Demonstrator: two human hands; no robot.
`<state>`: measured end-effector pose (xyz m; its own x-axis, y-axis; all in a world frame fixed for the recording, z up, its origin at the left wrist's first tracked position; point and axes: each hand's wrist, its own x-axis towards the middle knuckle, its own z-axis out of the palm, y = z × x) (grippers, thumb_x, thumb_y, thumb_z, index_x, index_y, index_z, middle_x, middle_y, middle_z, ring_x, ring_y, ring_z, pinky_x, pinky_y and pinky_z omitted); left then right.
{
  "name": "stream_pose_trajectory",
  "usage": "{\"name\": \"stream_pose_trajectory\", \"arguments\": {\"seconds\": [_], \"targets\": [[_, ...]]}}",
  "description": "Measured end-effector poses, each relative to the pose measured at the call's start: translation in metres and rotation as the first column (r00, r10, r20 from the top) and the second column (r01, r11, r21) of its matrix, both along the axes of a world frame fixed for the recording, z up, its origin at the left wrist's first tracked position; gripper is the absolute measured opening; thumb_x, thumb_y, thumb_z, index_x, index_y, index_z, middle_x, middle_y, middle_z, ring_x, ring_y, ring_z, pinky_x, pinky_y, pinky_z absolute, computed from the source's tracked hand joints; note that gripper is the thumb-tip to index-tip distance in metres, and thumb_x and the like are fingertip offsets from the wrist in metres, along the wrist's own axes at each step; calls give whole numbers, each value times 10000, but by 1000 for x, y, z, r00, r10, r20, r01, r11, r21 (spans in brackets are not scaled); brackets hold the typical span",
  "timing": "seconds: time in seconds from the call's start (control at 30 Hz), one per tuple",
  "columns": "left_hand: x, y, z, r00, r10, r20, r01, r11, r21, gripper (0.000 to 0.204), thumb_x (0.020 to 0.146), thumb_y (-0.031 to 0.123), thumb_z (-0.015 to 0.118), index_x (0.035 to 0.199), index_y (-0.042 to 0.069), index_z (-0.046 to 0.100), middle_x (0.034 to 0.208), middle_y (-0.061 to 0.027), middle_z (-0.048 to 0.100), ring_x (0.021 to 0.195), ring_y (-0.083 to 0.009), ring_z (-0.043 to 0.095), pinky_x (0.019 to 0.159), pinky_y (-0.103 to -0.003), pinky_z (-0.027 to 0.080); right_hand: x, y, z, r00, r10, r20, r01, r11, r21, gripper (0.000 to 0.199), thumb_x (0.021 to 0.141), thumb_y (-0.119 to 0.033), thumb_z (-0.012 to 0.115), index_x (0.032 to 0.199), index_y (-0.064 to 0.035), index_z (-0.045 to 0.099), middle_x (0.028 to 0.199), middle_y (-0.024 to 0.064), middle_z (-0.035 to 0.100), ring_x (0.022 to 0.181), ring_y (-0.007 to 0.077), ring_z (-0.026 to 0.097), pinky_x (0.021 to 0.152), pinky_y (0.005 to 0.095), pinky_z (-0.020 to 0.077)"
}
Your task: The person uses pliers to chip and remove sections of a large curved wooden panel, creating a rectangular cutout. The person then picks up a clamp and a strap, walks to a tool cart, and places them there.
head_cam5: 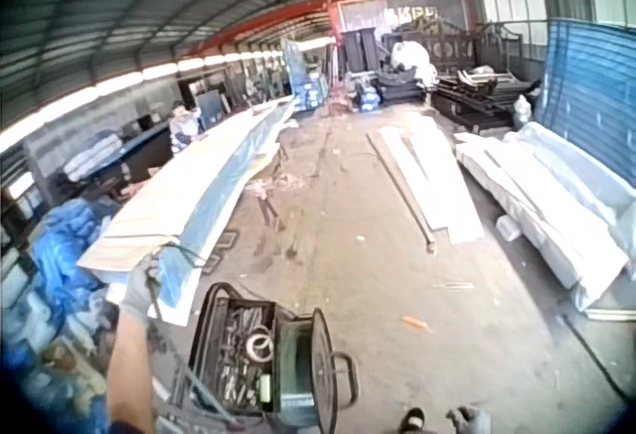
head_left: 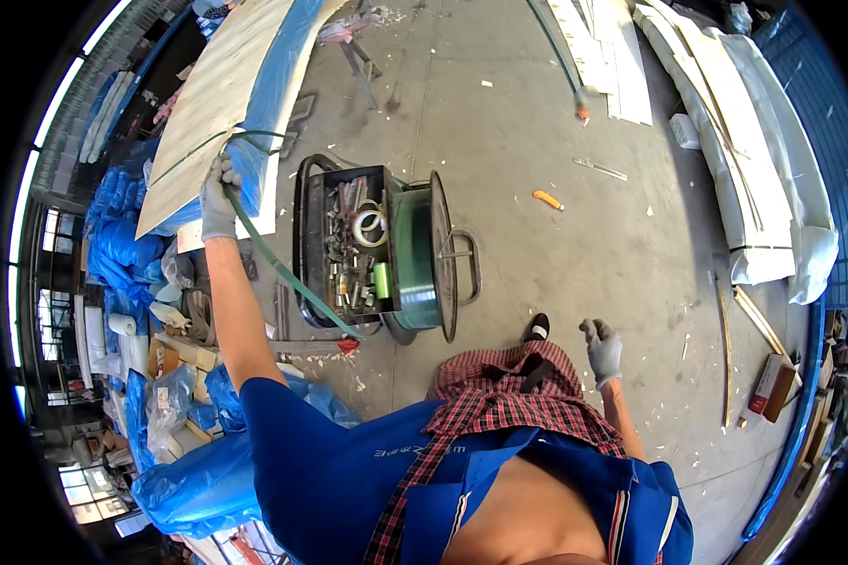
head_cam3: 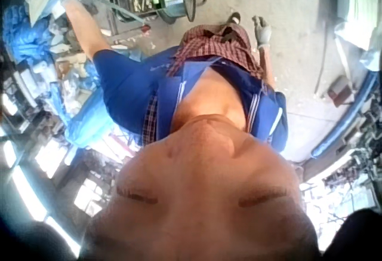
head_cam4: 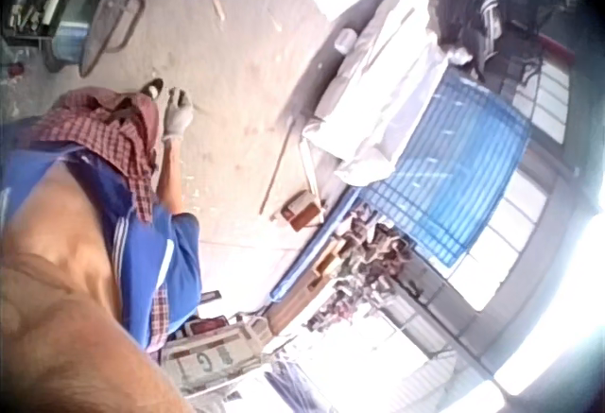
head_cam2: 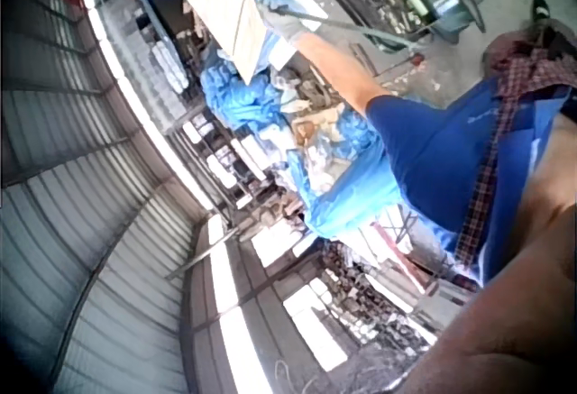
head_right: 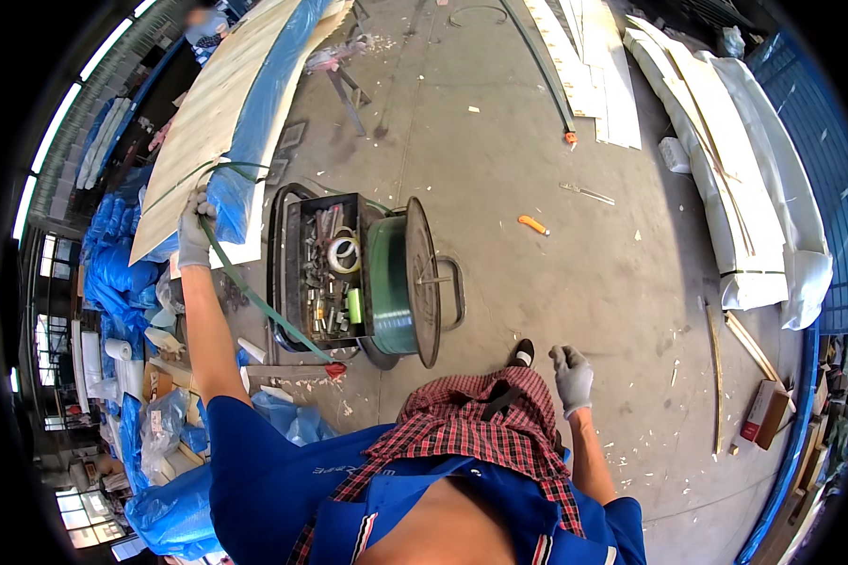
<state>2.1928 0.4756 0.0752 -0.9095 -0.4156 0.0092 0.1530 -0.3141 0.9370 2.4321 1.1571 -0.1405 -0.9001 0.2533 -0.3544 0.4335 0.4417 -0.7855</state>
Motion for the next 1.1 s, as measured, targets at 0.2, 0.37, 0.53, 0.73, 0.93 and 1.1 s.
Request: {"name": "stream_pose_trajectory", "arguments": {"seconds": [0.2, 0.37, 0.53, 0.73, 0.93, 1.1], "targets": [[-74, 83, 21, 987, -146, 72, 148, 989, -17, 266, 970, 188, 471, 1110, -35, 513, 755, 31, 485, 552, -29, 404, 503, -187, 383, -77, 95, -10, 978, 60, -199, -12, 973, 230, 246, 943, -206, 462, 1090, -57, 593, 805, 153, 640, 689, 224, 607, 631, 328, 476], [-127, 167, 35, 962, -213, 170, 254, 926, -279, 292, 958, 215, 498, 1138, -11, 544, 731, 54, 488, 563, -13, 408, 488, -167, 352, -186, 74, 9, 990, 130, -57, -136, 982, -130, 322, 913, -89, 457, 1230, -64, 510, 816, 69, 643, 658, 89, 550, 610, 235, 457], [-179, 256, 35, 858, -471, 204, 501, 855, -136, 311, 931, 280, 532, 1115, 36, 592, 738, 93, 511, 581, 1, 424, 504, -159, 326, -308, -27, 51, 887, 336, -317, -411, 888, -207, 413, 836, -84, 598, 1235, -59, 495, 1150, 120, 552, 878, 170, 610, 696, 283, 514], [-245, 368, -3, 630, -658, 412, 748, 657, -94, 303, 936, 319, 490, 1082, 67, 574, 750, 56, 519, 588, -26, 451, 542, -158, 381, -456, -115, 118, 682, 340, -647, -435, 900, 15, 727, 759, -129, 667, 1382, -19, 307, 1345, 189, 396, 1186, 326, 462, 917, 398, 451], [-291, 388, -11, 516, -843, 154, 821, 538, 190, 221, 945, 253, 501, 1005, 43, 538, 699, 3, 522, 559, -61, 498, 492, -189, 408, -579, -131, 130, 413, 489, -769, -325, 867, 376, 518, 777, -190, 618, 1242, -25, 463, 1265, 189, 462, 1170, 376, 438, 972, 432, 363], [-342, 354, -35, 670, -723, 165, 670, 686, 283, 247, 968, 269, 448, 1007, 43, 539, 726, -24, 554, 567, -94, 512, 502, -217, 421, -667, -148, 145, 444, 581, -682, -741, 666, 84, 242, 804, -223, 595, 943, -33, 544, 951, 145, 593, 843, 293, 590, 733, 362, 467]]}}
